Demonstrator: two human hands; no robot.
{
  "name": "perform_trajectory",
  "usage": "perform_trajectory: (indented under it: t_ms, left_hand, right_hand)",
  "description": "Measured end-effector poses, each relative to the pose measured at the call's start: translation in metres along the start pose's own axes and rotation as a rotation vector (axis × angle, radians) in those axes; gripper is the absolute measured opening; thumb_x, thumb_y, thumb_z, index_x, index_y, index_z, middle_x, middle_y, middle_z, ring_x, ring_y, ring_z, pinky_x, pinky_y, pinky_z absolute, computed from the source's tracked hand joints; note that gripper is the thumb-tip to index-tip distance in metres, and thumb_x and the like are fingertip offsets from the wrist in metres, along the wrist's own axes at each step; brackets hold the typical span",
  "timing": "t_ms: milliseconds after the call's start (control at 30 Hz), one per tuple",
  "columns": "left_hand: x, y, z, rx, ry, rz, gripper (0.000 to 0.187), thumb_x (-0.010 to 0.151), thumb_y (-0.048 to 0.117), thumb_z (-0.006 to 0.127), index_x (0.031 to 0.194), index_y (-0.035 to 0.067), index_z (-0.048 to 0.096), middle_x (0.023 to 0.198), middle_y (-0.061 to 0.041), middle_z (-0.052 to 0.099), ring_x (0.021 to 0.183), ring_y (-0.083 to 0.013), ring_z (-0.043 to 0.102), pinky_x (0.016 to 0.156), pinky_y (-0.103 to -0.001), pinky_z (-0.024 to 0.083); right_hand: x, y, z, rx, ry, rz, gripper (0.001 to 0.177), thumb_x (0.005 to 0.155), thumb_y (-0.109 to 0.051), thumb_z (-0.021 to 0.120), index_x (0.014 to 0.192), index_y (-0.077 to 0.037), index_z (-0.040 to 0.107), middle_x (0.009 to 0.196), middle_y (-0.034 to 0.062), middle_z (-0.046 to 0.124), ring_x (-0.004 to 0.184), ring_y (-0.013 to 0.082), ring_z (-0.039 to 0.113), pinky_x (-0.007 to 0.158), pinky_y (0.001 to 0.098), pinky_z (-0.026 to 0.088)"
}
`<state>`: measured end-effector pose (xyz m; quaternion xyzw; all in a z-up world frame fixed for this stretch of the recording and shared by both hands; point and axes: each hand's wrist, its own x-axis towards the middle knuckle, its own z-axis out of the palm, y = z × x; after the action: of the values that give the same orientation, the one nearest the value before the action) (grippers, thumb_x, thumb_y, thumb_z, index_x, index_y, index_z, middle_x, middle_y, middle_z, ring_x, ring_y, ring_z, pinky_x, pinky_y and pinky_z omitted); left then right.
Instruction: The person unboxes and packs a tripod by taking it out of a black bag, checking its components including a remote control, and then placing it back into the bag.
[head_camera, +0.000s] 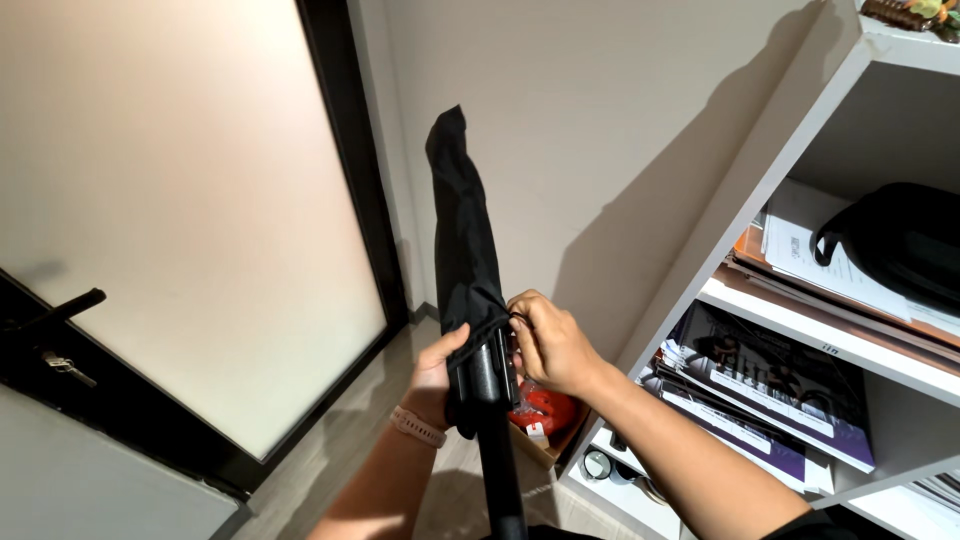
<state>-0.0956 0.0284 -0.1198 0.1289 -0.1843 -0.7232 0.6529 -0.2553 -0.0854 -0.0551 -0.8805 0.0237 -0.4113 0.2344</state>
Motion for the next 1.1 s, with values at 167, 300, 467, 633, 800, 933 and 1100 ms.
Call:
perform_trajectory:
  t_ms: [167, 300, 467, 633, 800, 933, 1100]
  left_hand:
    - [0.002, -0.012, -0.002, -0.017, 0.049, 0.003, 0.053, 0.096, 0.040, 0.055, 0.121, -0.006, 0.063, 0.107, -0.022, 0.073, 0.095, -0.0338, 0.073, 0.091, -0.047, 0.059]
    - [0.002, -0.022, -0.005, 0.096, 0.071, 0.114, 0.038, 0.102, 0.033, 0.059, 0.119, -0.001, 0.065, 0.102, -0.013, 0.072, 0.089, -0.0231, 0.072, 0.082, -0.038, 0.060]
    - [-0.001, -0.025, 0.018, 0.155, 0.134, 0.185, 0.037, 0.099, 0.032, 0.064, 0.115, -0.002, 0.062, 0.095, -0.012, 0.071, 0.080, -0.0209, 0.072, 0.070, -0.034, 0.061]
    - [0.005, -0.027, 0.039, 0.648, 0.406, 0.418, 0.053, 0.080, 0.011, 0.078, 0.124, 0.008, 0.050, 0.101, -0.002, 0.065, 0.087, -0.0126, 0.067, 0.075, -0.031, 0.059]
    - [0.004, -0.028, 0.044, 0.637, 0.385, 0.411, 0.049, 0.078, 0.008, 0.073, 0.123, 0.005, 0.056, 0.098, -0.002, 0.065, 0.084, -0.0134, 0.064, 0.071, -0.030, 0.056]
    - [0.008, -0.028, 0.035, 0.537, 0.405, 0.317, 0.044, 0.081, 0.008, 0.070, 0.123, 0.006, 0.059, 0.095, -0.001, 0.062, 0.080, -0.0118, 0.062, 0.068, -0.029, 0.055]
    - [0.015, -0.032, 0.023, 0.568, 0.441, 0.268, 0.040, 0.085, 0.010, 0.070, 0.123, 0.005, 0.059, 0.094, -0.002, 0.063, 0.078, -0.0116, 0.062, 0.067, -0.029, 0.054]
  right_hand:
    - [0.003, -0.003, -0.008, -0.014, 0.007, -0.010, 0.011, 0.094, 0.005, 0.062, 0.097, -0.001, 0.054, 0.086, 0.0106, 0.064, 0.056, 0.0215, 0.067, 0.050, 0.0351, 0.051]
    - [0.002, -0.001, -0.009, -0.150, 0.038, -0.207, 0.020, 0.087, 0.006, 0.067, 0.097, -0.002, 0.051, 0.088, 0.0127, 0.060, 0.064, 0.0286, 0.064, 0.053, 0.0374, 0.050]
    - [-0.003, 0.004, -0.008, -0.171, 0.011, -0.207, 0.023, 0.086, 0.007, 0.068, 0.099, -0.001, 0.051, 0.093, 0.0149, 0.061, 0.066, 0.0316, 0.064, 0.055, 0.0385, 0.051]
    - [0.006, 0.004, -0.008, -0.147, 0.031, -0.191, 0.020, 0.086, 0.006, 0.065, 0.099, -0.001, 0.051, 0.094, 0.0151, 0.064, 0.070, 0.0334, 0.064, 0.057, 0.0382, 0.051]
    - [0.013, -0.004, -0.011, 0.057, -0.035, 0.142, 0.007, 0.095, 0.000, 0.062, 0.098, -0.001, 0.057, 0.075, 0.0151, 0.061, 0.060, 0.0311, 0.061, 0.055, 0.0373, 0.048]
    - [0.014, 0.000, -0.013, 0.179, -0.184, 0.368, 0.003, 0.098, -0.004, 0.060, 0.097, -0.001, 0.059, 0.064, 0.0155, 0.058, 0.053, 0.0320, 0.057, 0.053, 0.0390, 0.046]
    - [0.006, 0.004, -0.013, 0.113, -0.180, 0.110, 0.005, 0.096, 0.000, 0.061, 0.098, -0.001, 0.057, 0.080, 0.0156, 0.060, 0.064, 0.0334, 0.060, 0.058, 0.0398, 0.048]
